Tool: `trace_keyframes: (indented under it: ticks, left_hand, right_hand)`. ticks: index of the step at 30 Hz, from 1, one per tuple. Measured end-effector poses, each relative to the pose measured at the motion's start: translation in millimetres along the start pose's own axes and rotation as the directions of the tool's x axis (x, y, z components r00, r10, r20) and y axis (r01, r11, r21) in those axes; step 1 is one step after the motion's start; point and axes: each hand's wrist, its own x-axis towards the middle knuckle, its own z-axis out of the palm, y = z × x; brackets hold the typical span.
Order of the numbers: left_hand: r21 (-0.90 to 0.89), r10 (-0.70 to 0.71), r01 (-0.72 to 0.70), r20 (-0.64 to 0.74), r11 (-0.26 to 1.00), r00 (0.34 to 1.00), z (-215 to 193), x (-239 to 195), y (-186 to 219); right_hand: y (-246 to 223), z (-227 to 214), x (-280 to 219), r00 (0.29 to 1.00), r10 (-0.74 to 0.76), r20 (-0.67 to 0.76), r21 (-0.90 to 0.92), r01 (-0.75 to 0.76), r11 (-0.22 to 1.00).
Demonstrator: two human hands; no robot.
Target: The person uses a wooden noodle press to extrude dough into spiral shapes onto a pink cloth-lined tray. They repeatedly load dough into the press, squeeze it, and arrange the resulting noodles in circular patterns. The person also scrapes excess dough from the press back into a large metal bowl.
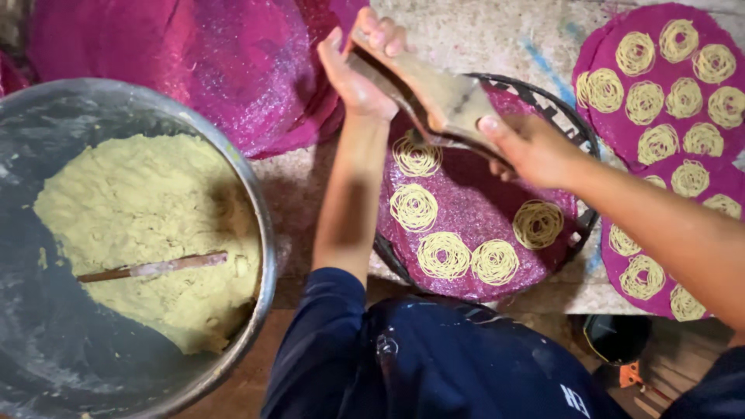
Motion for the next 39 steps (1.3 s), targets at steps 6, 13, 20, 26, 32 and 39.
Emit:
trace_keyframes:
  ticks: [6,13,20,26,32,39]
  left_hand:
    - [-0.001,0.002,-0.002,-0.123,1.000,0.992,-1.8,-16.7,-16.4]
    - [-0.105,-0.020,0.020,-0.005,0.994,1.000,7.6,13.5,-27.1]
    - [0.559,-0.166,0.775,-0.768,0.295,0.618,-27.7,-28.3,-19.5]
    - [0.843,-0.312,0.538,-0.506,0.020,0.804,-69.4,-74.6,-18.0]
    - [0.844,-0.076,-0.029,-0.014,-0.536,0.997,-24.4,-109.0,-0.3]
    - [0.630,-0.293,-0.215,-0.021,-0.746,0.956,18.7,-115.8,3.5]
  right_hand:
    - [5.0,-4.9,-13.2,0.994,0.048,0.102,0.061,-0.054,0.997]
    - [18.5,-23.1,0.2,0.995,-0.081,-0.063,0.024,0.082,0.996]
    - [41.8,-18.6,9.0,0.991,-0.129,-0.045,0.166,0.134,0.977]
    - [58.2,-1.8,27.3,0.960,-0.214,-0.181,0.175,0.245,0.954]
    - [83.8,-1.0,23.8,0.938,-0.233,-0.258,0.215,0.291,0.932]
    - [113.0,0.6,-22.1,0.932,-0.197,-0.305,0.348,0.302,0.887]
